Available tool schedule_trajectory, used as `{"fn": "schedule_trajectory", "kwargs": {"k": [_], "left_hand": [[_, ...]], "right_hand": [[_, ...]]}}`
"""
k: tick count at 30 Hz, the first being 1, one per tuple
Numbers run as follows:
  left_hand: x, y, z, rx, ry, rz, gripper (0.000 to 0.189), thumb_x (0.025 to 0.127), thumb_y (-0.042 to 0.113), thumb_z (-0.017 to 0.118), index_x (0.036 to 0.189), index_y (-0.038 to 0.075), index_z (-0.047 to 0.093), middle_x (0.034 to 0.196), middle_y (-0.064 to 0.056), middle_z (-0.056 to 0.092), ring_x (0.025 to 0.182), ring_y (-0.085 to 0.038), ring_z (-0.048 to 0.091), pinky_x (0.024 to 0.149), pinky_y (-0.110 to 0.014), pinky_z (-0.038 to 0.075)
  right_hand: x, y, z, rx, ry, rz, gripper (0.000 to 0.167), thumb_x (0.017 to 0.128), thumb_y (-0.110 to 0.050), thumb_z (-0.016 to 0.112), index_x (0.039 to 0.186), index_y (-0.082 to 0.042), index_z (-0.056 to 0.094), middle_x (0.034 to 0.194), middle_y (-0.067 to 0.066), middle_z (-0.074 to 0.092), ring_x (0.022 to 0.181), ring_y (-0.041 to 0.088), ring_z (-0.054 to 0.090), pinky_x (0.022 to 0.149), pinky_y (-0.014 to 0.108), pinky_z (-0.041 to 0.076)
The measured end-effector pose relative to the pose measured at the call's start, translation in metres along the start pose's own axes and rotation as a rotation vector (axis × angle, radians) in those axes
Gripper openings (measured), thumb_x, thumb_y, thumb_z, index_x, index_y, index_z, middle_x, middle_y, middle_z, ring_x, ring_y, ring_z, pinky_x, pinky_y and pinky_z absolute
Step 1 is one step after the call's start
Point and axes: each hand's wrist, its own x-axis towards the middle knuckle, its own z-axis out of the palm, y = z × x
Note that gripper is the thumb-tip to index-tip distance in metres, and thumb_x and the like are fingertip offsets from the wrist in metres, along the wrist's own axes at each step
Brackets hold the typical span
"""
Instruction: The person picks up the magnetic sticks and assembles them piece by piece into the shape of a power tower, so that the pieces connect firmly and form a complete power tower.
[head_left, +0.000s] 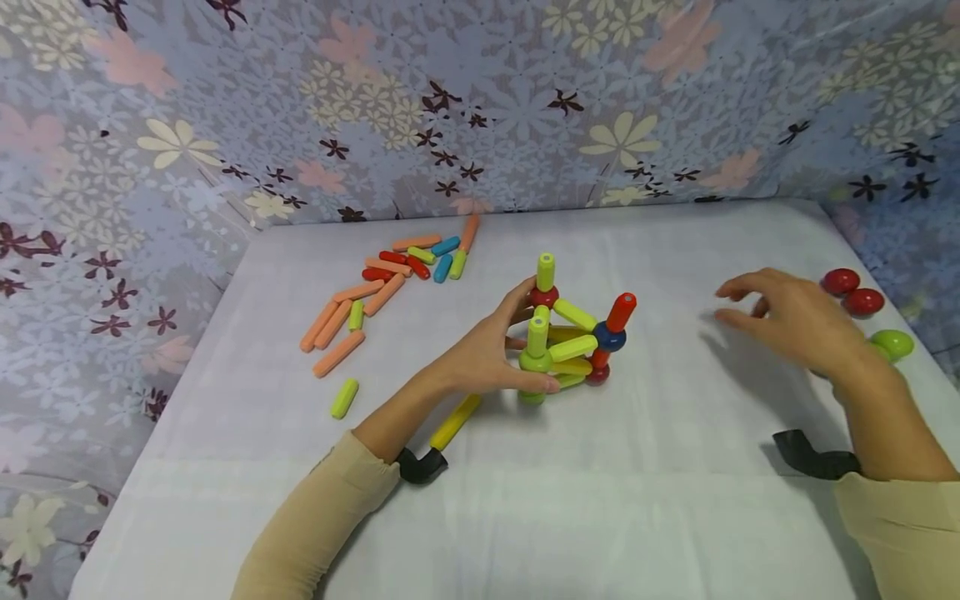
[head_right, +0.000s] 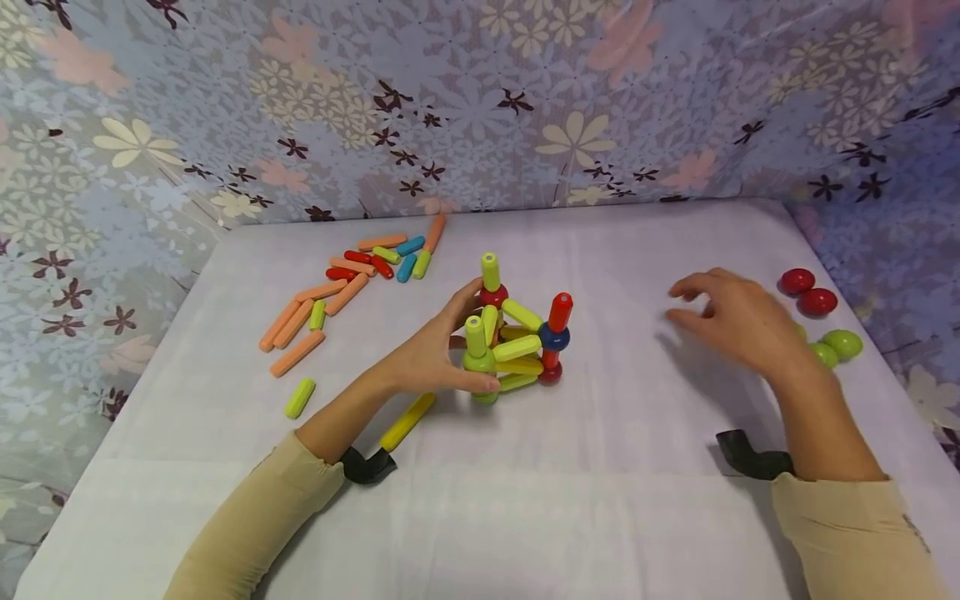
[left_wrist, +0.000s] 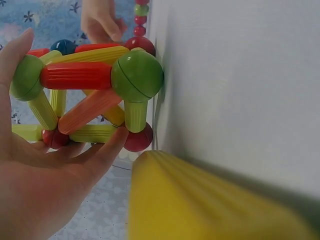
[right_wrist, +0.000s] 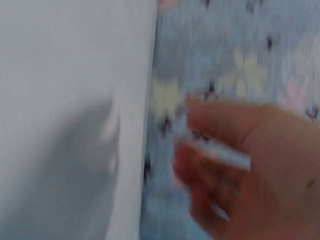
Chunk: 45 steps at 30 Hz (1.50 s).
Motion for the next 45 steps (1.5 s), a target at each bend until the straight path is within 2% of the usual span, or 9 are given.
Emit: {"fn": "schedule_trajectory", "kwargs": {"k": [3,6,12,18,23,27,34,39,45], "left_hand": [[0.001,-0.002,0.001,0.001,-0.010,0.008,0.112,0.076,0.023,0.082,0.153,0.034,0.002,0.153,0.006,0.023,0.138,-0.011,0.027,0.098,-0.034,0.044],[0.002,-0.003,0.004,-0.004,-0.028,0.016,0.112,0.076,0.023,0.082,0.152,0.036,0.001,0.153,0.008,0.022,0.138,-0.010,0.027,0.097,-0.032,0.044],[0.001,-0.006,0.004,0.000,-0.018,0.025,0.113,0.075,0.024,0.083,0.151,0.040,0.001,0.153,0.011,0.022,0.137,-0.009,0.028,0.096,-0.030,0.044],[-0.001,-0.007,0.002,0.004,-0.009,0.037,0.113,0.075,0.024,0.083,0.151,0.041,0.002,0.152,0.012,0.023,0.137,-0.008,0.028,0.095,-0.030,0.045],[-0.001,-0.007,0.001,0.003,-0.014,0.051,0.113,0.076,0.023,0.083,0.151,0.041,0.001,0.151,0.013,0.023,0.136,-0.008,0.028,0.095,-0.030,0.046],[0.000,-0.008,0.001,-0.010,-0.045,0.053,0.113,0.076,0.022,0.082,0.151,0.041,-0.001,0.152,0.014,0.021,0.137,-0.007,0.027,0.095,-0.031,0.045],[-0.004,0.008,0.000,-0.035,-0.108,0.049,0.113,0.079,0.015,0.080,0.154,0.029,-0.003,0.156,0.007,0.017,0.139,-0.013,0.024,0.098,-0.033,0.043],[-0.009,0.028,-0.003,-0.038,-0.130,0.053,0.109,0.081,0.014,0.077,0.155,0.019,-0.003,0.158,0.001,0.016,0.140,-0.015,0.024,0.099,-0.033,0.042],[-0.013,0.031,-0.004,-0.033,-0.109,0.052,0.110,0.081,0.017,0.078,0.155,0.022,-0.004,0.158,0.007,0.012,0.140,-0.014,0.024,0.098,-0.033,0.043]], "right_hand": [[-0.008,0.034,-0.013,-0.178,0.062,0.230,0.046,0.093,-0.031,0.063,0.122,0.003,0.052,0.113,0.030,0.047,0.096,0.048,0.048,0.072,0.062,0.042],[-0.012,0.061,-0.016,-0.278,-0.010,0.375,0.053,0.091,-0.032,0.063,0.120,0.009,0.048,0.110,0.037,0.044,0.100,0.055,0.042,0.081,0.066,0.037],[-0.010,0.077,-0.007,-0.189,-0.106,0.428,0.045,0.085,-0.029,0.071,0.108,0.008,0.059,0.105,0.037,0.050,0.092,0.056,0.043,0.077,0.065,0.039],[-0.002,0.026,-0.018,0.158,0.047,0.276,0.064,0.088,-0.055,0.061,0.127,-0.004,0.058,0.117,0.025,0.058,0.103,0.043,0.052,0.081,0.066,0.037],[0.008,-0.054,-0.040,0.515,0.050,0.071,0.059,0.084,-0.044,0.070,0.137,-0.022,0.055,0.123,0.001,0.058,0.105,0.009,0.055,0.085,0.027,0.047],[0.018,-0.118,-0.047,0.492,0.074,-0.185,0.050,0.086,-0.031,0.074,0.133,-0.024,0.059,0.123,-0.002,0.058,0.104,0.011,0.059,0.077,0.013,0.046],[0.037,-0.176,-0.036,0.311,0.091,-0.503,0.042,0.084,-0.029,0.076,0.122,-0.018,0.063,0.111,-0.007,0.063,0.097,0.014,0.061,0.085,0.036,0.049],[0.034,-0.174,-0.034,0.336,0.077,-0.490,0.041,0.086,-0.032,0.074,0.124,-0.021,0.062,0.115,-0.008,0.062,0.099,0.013,0.060,0.086,0.041,0.047],[0.020,-0.130,-0.044,0.334,0.180,-0.280,0.039,0.091,-0.036,0.066,0.128,-0.025,0.061,0.117,-0.002,0.062,0.101,0.021,0.059,0.078,0.039,0.042]]}}
